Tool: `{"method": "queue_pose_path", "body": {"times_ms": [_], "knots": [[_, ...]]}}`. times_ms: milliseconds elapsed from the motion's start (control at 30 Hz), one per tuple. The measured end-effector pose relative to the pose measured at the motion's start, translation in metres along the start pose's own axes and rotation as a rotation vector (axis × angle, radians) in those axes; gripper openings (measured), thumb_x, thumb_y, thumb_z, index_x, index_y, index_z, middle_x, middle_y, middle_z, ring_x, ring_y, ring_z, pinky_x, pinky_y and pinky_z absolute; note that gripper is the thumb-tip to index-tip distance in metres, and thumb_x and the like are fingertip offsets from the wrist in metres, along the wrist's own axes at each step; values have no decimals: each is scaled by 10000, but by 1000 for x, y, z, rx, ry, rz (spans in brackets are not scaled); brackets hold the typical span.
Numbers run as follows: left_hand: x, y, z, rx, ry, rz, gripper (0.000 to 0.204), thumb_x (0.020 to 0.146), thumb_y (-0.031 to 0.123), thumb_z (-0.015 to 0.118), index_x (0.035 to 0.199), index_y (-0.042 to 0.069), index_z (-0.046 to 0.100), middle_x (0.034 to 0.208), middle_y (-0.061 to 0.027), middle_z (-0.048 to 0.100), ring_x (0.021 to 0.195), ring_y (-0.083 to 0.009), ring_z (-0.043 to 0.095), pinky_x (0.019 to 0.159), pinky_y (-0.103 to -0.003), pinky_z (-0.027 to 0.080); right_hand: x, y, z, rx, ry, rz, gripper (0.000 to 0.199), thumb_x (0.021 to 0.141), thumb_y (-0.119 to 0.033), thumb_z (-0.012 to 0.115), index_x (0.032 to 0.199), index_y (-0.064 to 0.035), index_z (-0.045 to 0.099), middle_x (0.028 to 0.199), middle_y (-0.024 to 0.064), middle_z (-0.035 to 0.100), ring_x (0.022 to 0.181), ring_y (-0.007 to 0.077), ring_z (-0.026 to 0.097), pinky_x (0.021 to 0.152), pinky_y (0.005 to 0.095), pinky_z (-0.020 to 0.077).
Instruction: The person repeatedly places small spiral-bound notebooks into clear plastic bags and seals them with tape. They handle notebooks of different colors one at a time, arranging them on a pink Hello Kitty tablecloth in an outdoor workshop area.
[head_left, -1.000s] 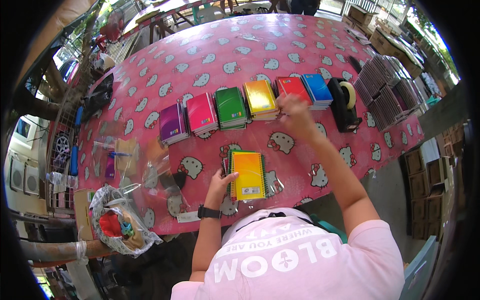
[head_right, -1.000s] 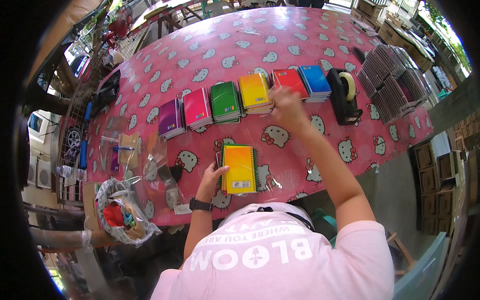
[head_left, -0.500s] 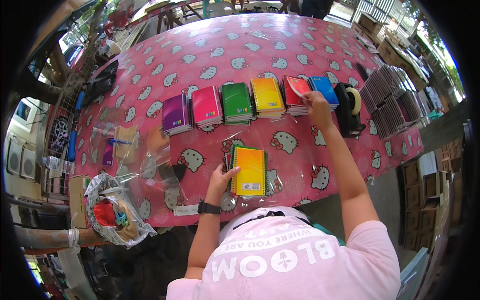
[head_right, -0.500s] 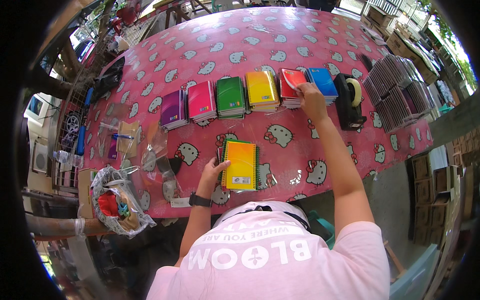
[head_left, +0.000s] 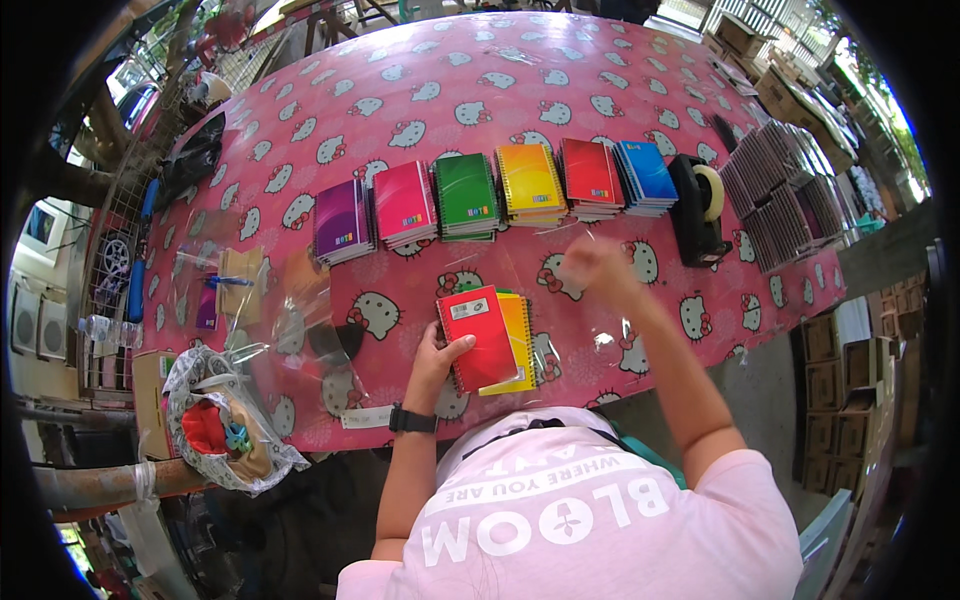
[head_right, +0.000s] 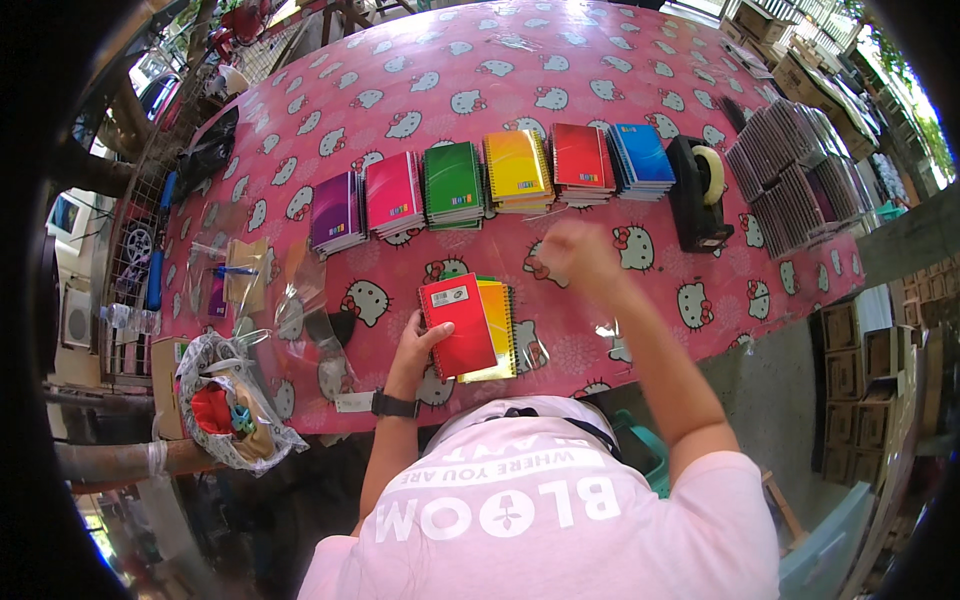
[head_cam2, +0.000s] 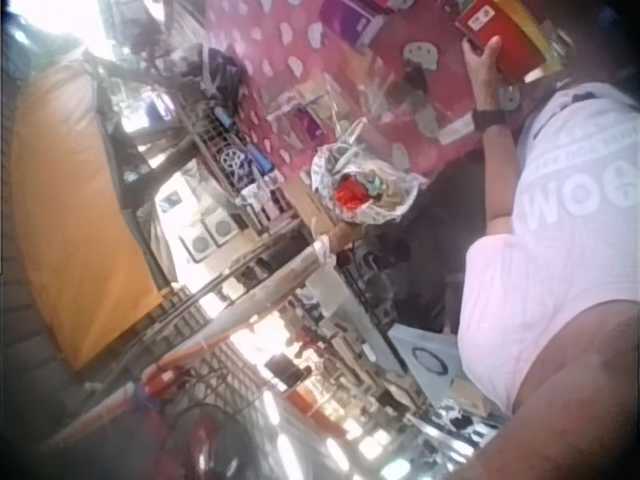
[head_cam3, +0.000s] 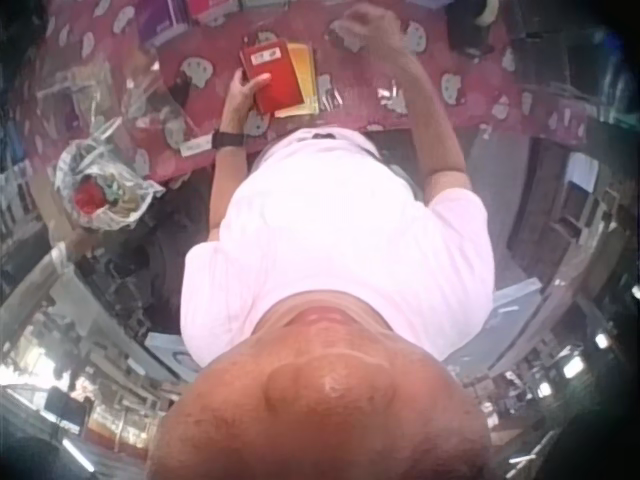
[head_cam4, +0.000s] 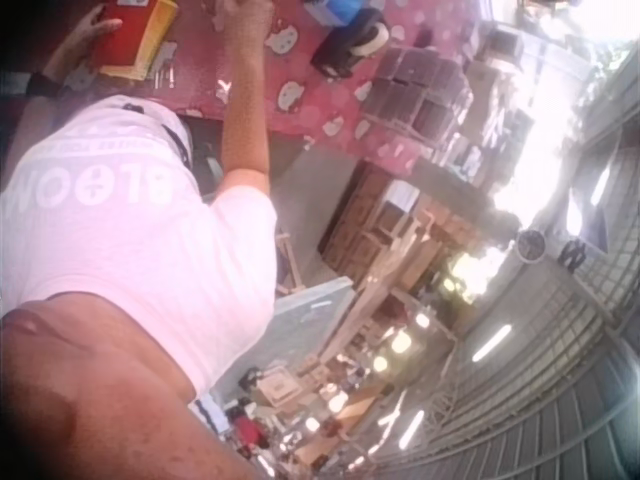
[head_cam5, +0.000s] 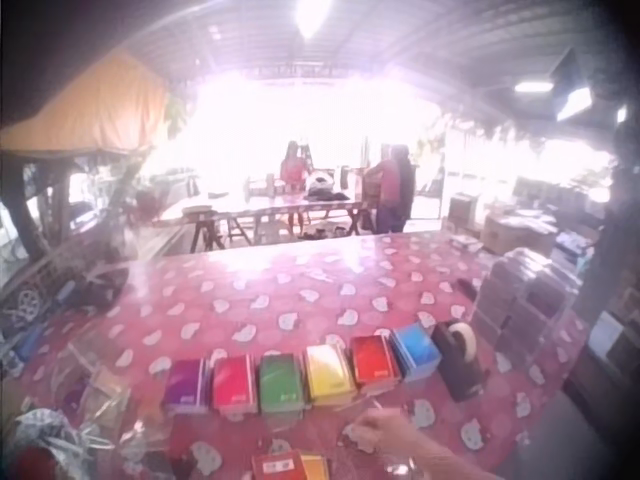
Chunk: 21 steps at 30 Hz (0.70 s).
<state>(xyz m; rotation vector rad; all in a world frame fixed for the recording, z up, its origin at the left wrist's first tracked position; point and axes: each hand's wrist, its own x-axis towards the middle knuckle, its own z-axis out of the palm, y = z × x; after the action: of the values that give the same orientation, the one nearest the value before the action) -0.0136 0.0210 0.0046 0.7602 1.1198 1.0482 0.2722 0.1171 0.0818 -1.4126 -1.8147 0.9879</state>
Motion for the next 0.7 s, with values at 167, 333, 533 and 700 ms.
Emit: {"method": "queue_pose_path", "body": {"times_ms": [167, 333, 533, 700], "knots": [[6, -1, 3, 9, -22, -27, 667, 742, 233, 764, 1218, -62, 402, 1077, -154, 589, 942, -189, 607, 824, -300, 497, 62, 125, -114, -1273, 536, -7, 371, 796, -153, 606, 1164, -162, 559, 1146, 37, 571, 1042, 235, 521, 851, 525, 414], [1, 1, 3, -9, 17, -22, 692, 736, 236, 769, 1230, -67, 391, 1084, -162, 590, 949, -193, 608, 826, -299, 495, 53, 80, -125, -1013, 534, -228, 158, 843, -95, 561, 978, -89, 644, 897, 58, 641, 899, 246, 575, 840, 440, 420], [-1, 1, 0, -19, 15, -25, 711, 738, 262, 769, 1235, -67, 382, 1075, -162, 593, 920, -192, 615, 806, -299, 502, 10, -70, -67, -59, -16, -239, 242, 862, -39, 563, 1097, -34, 619, 966, 94, 656, 894, 131, 596, 789, 302, 494], [-3, 13, -4, -319, -86, -195, 770, 746, 318, 761, 1264, -68, 344, 1091, -171, 576, 951, -195, 602, 810, -306, 500, -3, -64, 56, -410, -122, -474, 534, 773, -240, 708, 1257, -108, 525, 1115, 122, 564, 1072, 292, 503, 932, 430, 400]]}}
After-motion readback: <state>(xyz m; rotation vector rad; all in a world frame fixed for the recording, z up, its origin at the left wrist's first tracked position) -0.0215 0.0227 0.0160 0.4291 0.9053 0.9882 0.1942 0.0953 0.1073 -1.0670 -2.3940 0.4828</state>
